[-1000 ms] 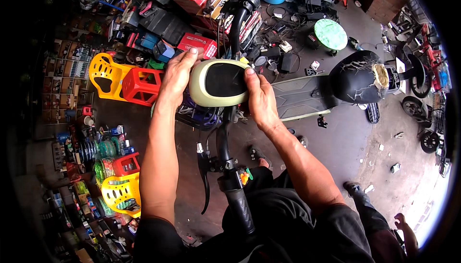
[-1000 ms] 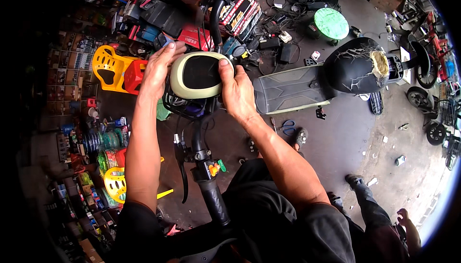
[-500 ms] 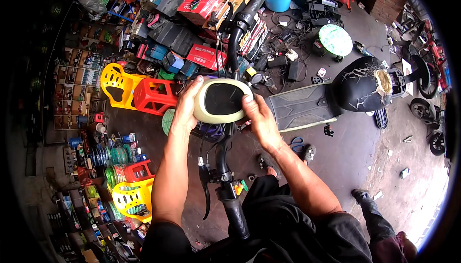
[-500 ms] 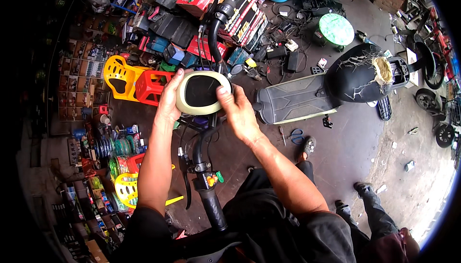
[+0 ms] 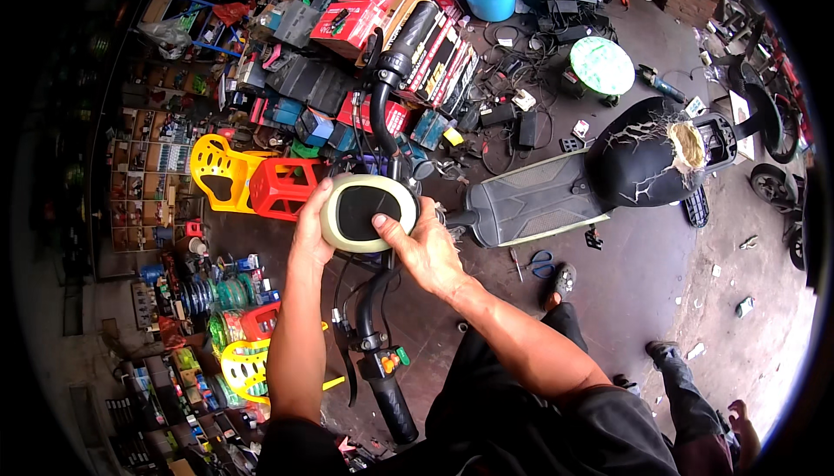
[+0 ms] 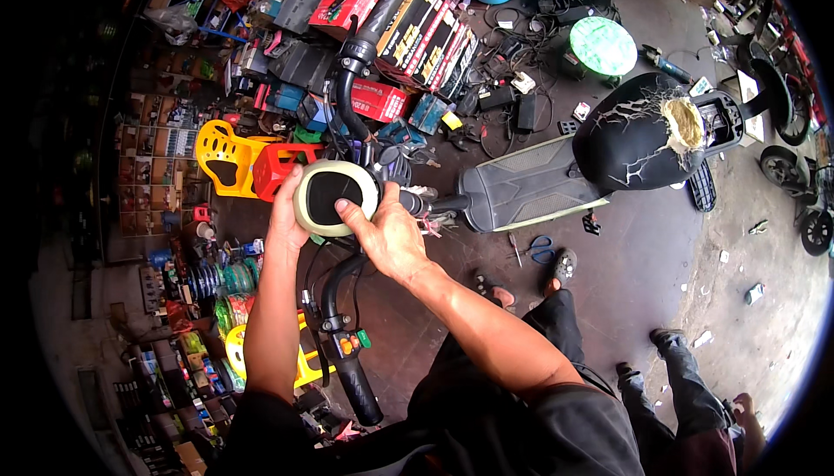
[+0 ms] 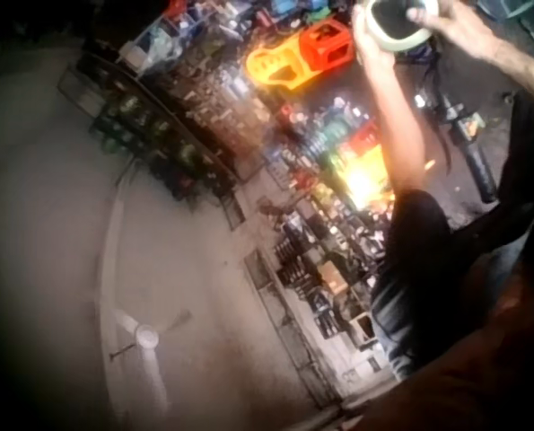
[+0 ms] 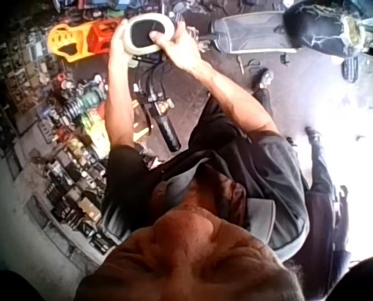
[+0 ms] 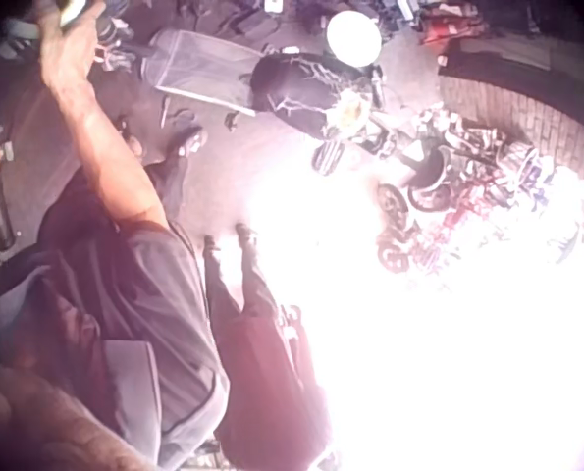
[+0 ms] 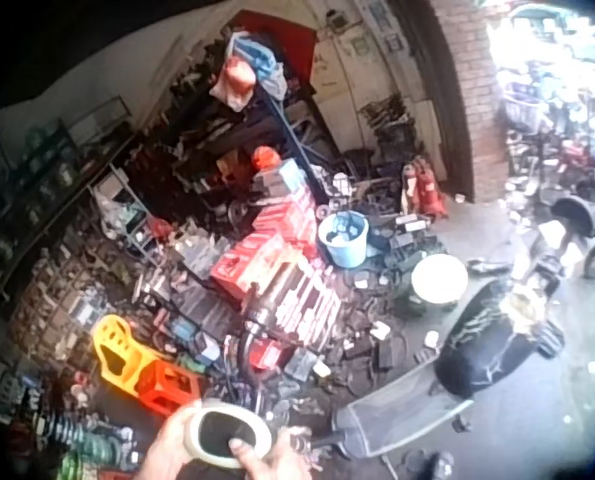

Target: The person disassembles and reassembles the front headlight housing and display panel of a scooter. They pry off the outer cover, remove the headlight assembly and a small inner component, and then fit the pieces back together by hand around the handlebars.

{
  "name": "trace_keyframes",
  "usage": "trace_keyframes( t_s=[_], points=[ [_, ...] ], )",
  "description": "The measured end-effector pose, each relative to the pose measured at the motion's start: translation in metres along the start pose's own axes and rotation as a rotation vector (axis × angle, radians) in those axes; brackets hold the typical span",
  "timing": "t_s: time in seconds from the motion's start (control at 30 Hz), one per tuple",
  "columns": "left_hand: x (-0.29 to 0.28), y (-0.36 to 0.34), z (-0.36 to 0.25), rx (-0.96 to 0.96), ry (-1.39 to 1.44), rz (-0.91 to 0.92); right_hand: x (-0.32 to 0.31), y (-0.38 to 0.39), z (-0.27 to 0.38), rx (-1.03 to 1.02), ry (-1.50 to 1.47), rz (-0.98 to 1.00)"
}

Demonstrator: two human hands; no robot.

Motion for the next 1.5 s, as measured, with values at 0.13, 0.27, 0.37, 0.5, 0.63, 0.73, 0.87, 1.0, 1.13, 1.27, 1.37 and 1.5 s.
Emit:
trace_keyframes(
  t_s=[0.13,0.27,0.37,0.5,0.63,0.73,0.87,1.0,1.13,1.27,1.37,1.5],
  points=[
    [-0.012,-0.006,0.010,-0.052,0.097,0.084,-0.003,-0.010,-0.003,0.019,0.076,0.040],
    [-0.009,-0.009,0.011,-0.038,0.022,0.046,0.001,-0.005,-0.001,0.149,-0.289,0.210],
    [0.003,-0.007,0.010,-0.023,0.053,0.072,0.001,-0.004,-0.001,0.131,-0.319,0.194],
    [0.006,-0.003,0.005,-0.004,-0.006,0.098,0.009,-0.007,-0.010,0.101,-0.359,0.229],
    [0.000,0.000,0.003,-0.048,-0.054,0.058,0.011,-0.011,-0.019,0.183,-0.165,0.500],
    [-0.001,0.002,0.001,-0.045,-0.026,0.053,0.000,-0.011,-0.020,0.225,-0.249,0.718],
    [0.006,0.002,0.000,-0.062,-0.009,0.044,-0.017,-0.015,-0.025,0.216,-0.241,0.821],
    [0.009,0.002,-0.001,-0.109,-0.054,-0.001,-0.019,-0.019,-0.029,0.214,-0.216,0.813],
    [0.008,-0.001,-0.006,-0.081,-0.104,0.021,-0.018,-0.017,-0.020,0.293,-0.215,0.838],
    [0.001,-0.002,0.000,-0.080,-0.014,0.031,-0.041,-0.017,-0.010,0.040,-0.041,0.428],
    [-0.004,-0.002,0.001,-0.046,-0.051,0.012,-0.069,-0.009,0.039,-0.344,0.115,0.082],
    [-0.012,-0.002,0.005,-0.062,-0.005,0.018,-0.051,0.006,0.076,-0.541,0.543,0.090]
  ],
)
Point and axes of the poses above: each hand's wrist, its own y-axis away from the middle knuckle, its own x-axis out of the palm, z = x × y, the point moved 8 cm from there along -y, towards the middle knuckle, and after that the axes turned 10 degrees about x, right-handed, at the moved point
